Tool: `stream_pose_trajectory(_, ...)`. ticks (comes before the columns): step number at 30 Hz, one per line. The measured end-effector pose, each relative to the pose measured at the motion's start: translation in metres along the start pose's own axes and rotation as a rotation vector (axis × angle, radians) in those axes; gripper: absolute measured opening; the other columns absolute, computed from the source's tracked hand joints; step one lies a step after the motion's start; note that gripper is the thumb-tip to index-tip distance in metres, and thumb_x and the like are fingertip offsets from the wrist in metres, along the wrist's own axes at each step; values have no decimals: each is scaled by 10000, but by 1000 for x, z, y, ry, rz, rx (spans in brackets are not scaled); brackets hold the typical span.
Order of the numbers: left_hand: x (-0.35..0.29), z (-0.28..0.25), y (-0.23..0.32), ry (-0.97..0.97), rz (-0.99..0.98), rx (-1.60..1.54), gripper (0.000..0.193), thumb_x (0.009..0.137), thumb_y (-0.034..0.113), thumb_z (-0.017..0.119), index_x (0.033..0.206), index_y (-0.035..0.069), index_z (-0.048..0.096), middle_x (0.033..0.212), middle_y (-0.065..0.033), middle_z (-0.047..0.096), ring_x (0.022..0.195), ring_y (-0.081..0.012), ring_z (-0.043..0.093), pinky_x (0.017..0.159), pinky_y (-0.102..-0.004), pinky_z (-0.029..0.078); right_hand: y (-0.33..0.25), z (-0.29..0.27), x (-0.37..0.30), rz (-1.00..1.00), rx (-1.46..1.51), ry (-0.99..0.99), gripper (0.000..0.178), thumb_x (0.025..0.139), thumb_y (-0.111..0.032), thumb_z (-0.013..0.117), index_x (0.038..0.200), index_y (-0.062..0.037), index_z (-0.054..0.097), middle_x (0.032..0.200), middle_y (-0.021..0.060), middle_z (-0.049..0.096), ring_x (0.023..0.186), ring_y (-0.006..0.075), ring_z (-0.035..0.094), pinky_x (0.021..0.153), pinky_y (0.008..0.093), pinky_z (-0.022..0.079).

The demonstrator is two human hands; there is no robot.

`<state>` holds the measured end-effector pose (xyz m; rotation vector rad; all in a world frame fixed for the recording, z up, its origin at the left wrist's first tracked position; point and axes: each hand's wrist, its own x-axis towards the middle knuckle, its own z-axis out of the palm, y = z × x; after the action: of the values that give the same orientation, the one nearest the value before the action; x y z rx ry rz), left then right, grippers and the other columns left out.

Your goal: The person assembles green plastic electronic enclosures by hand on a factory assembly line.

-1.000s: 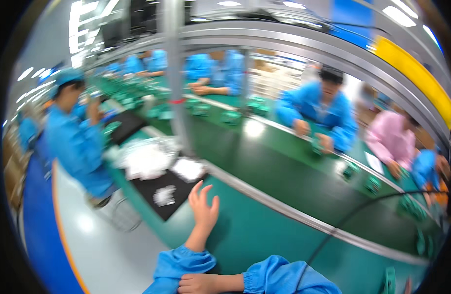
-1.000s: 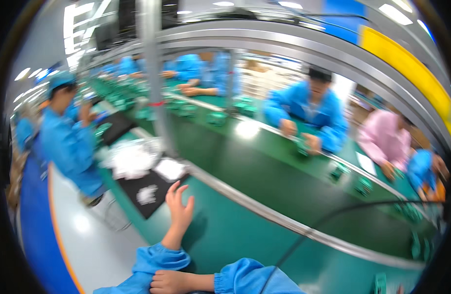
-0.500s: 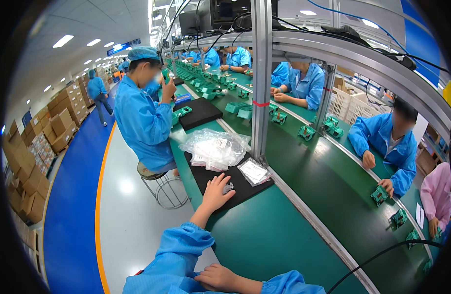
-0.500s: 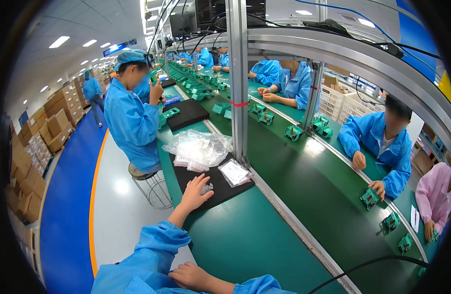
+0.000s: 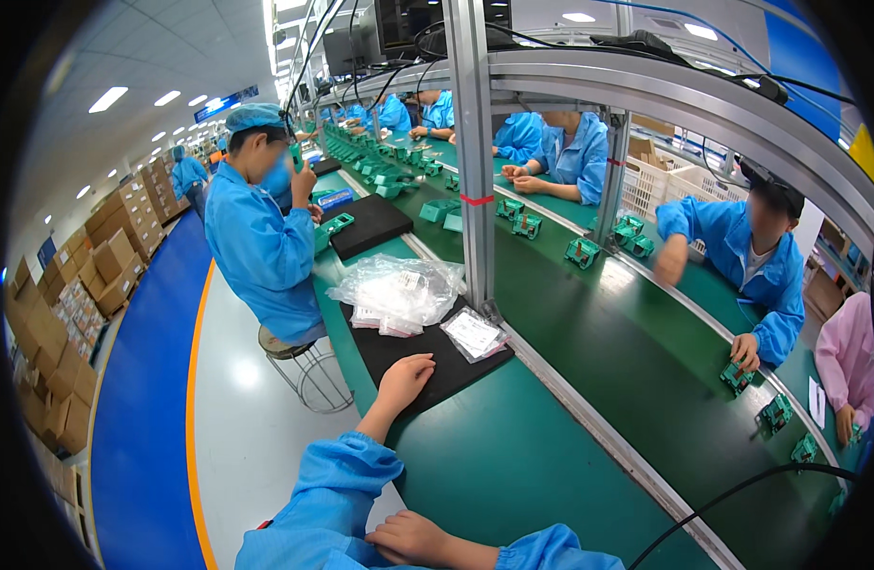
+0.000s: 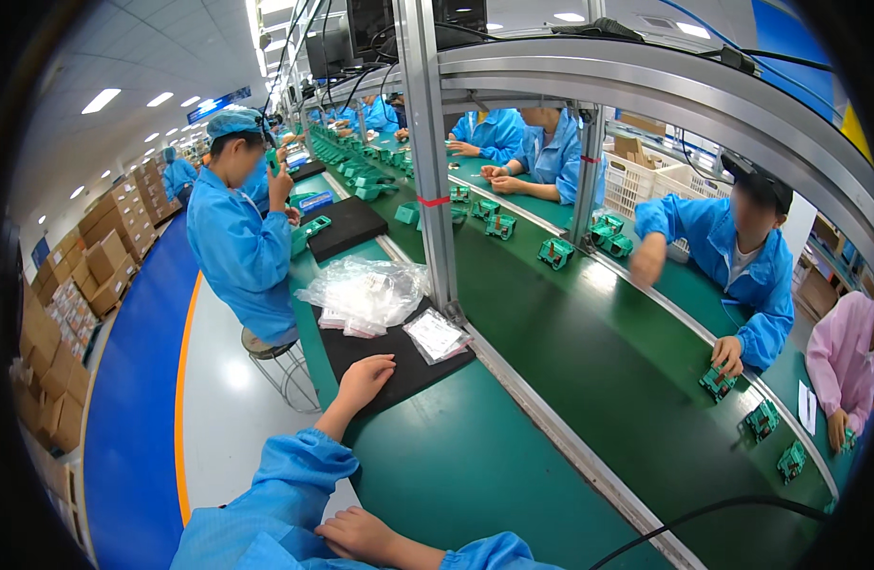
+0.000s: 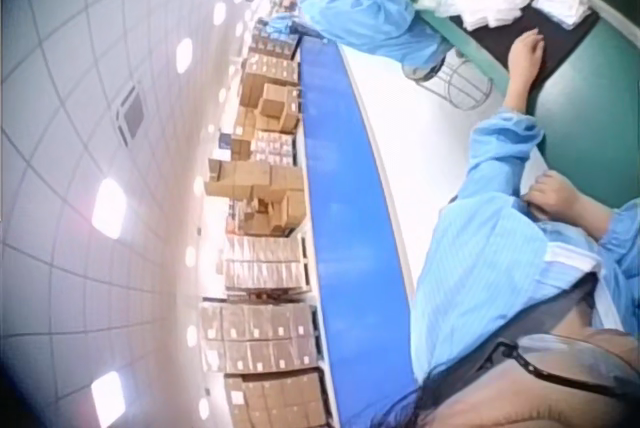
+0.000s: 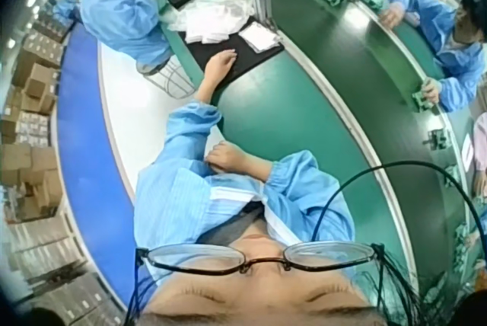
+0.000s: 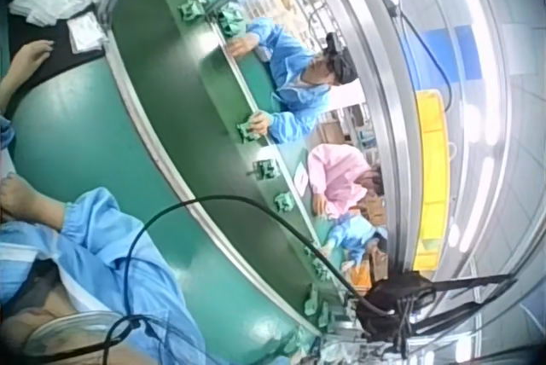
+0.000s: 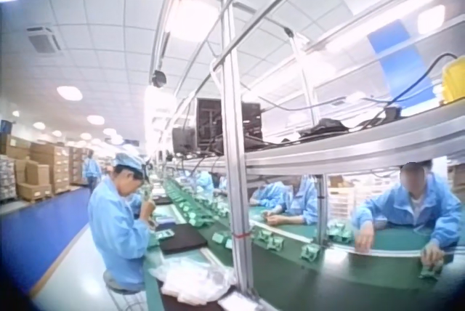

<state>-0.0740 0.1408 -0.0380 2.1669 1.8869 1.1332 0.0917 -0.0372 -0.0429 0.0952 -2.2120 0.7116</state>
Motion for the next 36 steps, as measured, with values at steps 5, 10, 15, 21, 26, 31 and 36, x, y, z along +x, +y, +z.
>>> stream_pose_trajectory(5, -3, 0, -2, 29, 47, 8, 111, 730, 84, 566, 813, 41, 624, 934, -73, 604, 829, -231, 578, 732, -290, 455, 2, 3, 0, 25, 49, 15, 170, 708, -108, 558, 864, -41, 547, 681, 68, 531, 611, 206, 515, 568, 300, 403)
stream_pose_trajectory(10, -6, 1, 2, 68, 75, 23, 69, 731, 71, 550, 754, 33, 603, 828, -81, 603, 818, -240, 559, 744, -319, 442, 5, 7, -3, 17, -121, 37, 158, 617, -175, 578, 754, -99, 560, 636, 31, 521, 584, 196, 507, 543, 312, 386)
stream_pose_trajectory(15, -3, -1, 5, 92, 123, 5, 56, 709, 21, 551, 746, 29, 592, 762, -82, 587, 767, -245, 557, 711, -305, 445, 3, 4, 0, 15, -112, 50, 148, 626, -176, 577, 756, -107, 561, 631, 26, 517, 592, 190, 507, 557, 310, 390)
stream_pose_trajectory(21, -5, -1, -1, 113, 225, 47, 78, 696, -20, 528, 727, 30, 579, 742, -78, 576, 757, -250, 551, 721, -318, 441, 6, 8, -1, 38, -59, 43, 143, 636, -182, 579, 757, -109, 560, 636, 26, 522, 591, 199, 512, 557, 319, 393)
stream_pose_trajectory(26, -4, 1, 3, 125, 241, 16, 110, 676, -48, 513, 726, 29, 574, 751, -79, 573, 749, -252, 554, 714, -321, 444, 8, 9, -5, 57, -75, 36, 147, 636, -181, 582, 762, -108, 566, 632, 32, 528, 587, 204, 516, 553, 323, 392)
stream_pose_trajectory(31, -4, -2, 6, 192, 210, 32, 131, 673, -51, 500, 745, 29, 576, 789, -93, 570, 746, -261, 558, 653, -310, 453, 15, 3, -1, 131, -5, 80, 137, 654, -176, 584, 773, -110, 574, 644, 41, 543, 584, 231, 517, 551, 332, 396)
stream_pose_trajectory(36, -14, -7, 17, 350, 35, -127, 91, 705, -23, 513, 760, 17, 572, 778, -102, 576, 727, -236, 564, 664, -302, 446, 15, -21, 18, 839, 880, 713, 124, 762, -88, 514, 869, -29, 530, 611, 40, 508, 537, 126, 496, 490, 236, 391)
